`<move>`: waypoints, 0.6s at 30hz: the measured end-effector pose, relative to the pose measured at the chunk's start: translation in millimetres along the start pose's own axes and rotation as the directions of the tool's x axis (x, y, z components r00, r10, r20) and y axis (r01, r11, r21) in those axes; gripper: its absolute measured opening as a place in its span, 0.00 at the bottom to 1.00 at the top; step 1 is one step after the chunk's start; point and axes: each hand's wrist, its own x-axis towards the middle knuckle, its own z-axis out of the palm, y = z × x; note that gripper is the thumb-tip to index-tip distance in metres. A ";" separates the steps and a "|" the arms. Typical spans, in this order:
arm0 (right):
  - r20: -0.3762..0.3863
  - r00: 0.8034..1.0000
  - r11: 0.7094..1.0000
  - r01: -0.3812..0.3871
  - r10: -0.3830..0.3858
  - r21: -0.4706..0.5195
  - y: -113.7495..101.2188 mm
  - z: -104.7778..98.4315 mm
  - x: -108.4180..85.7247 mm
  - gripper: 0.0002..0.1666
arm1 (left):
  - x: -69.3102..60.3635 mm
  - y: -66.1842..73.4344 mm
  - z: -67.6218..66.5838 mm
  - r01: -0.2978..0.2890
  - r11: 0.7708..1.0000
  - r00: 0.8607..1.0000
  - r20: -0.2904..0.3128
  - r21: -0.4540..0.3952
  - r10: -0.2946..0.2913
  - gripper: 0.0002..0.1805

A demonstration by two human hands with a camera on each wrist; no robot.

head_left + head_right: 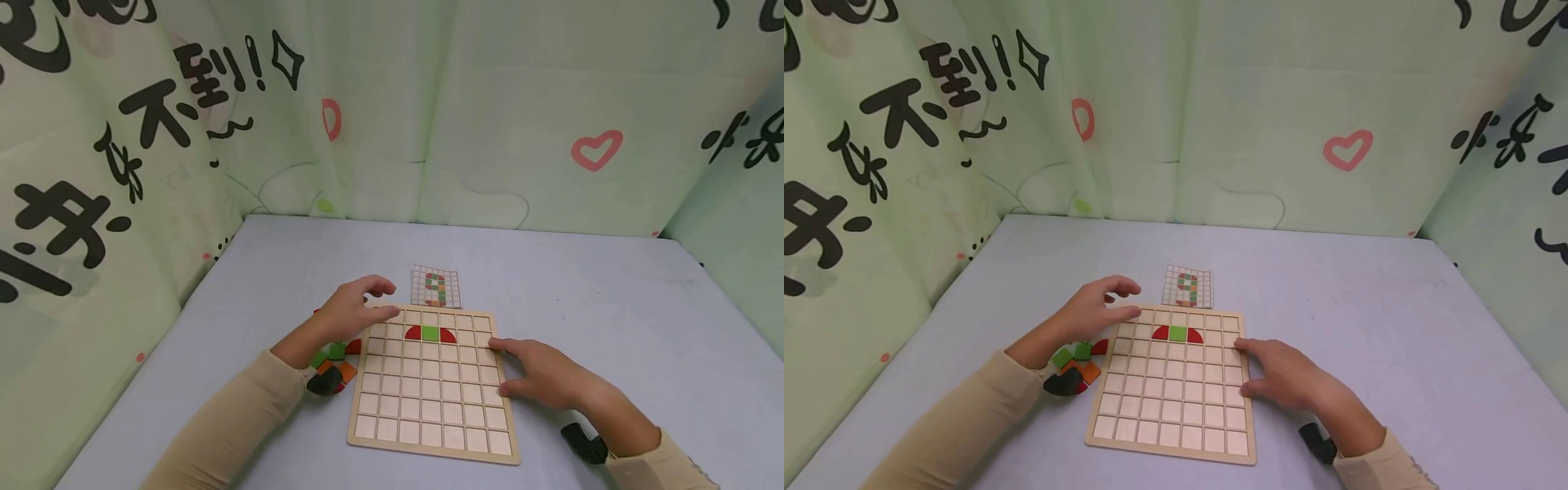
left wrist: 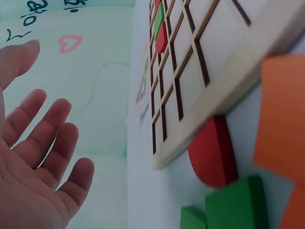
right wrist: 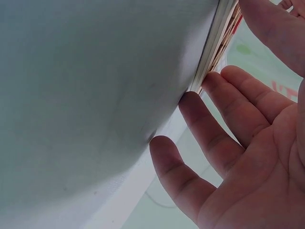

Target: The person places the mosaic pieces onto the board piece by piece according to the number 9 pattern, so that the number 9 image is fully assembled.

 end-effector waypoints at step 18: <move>-0.001 1.000 1.000 -0.016 0.016 -0.002 -0.7 0.1 -0.8 0.45 | -17.9 -27.1 -26.0 0.046 0.999 0.996 -0.082 0.009 -0.045 0.25</move>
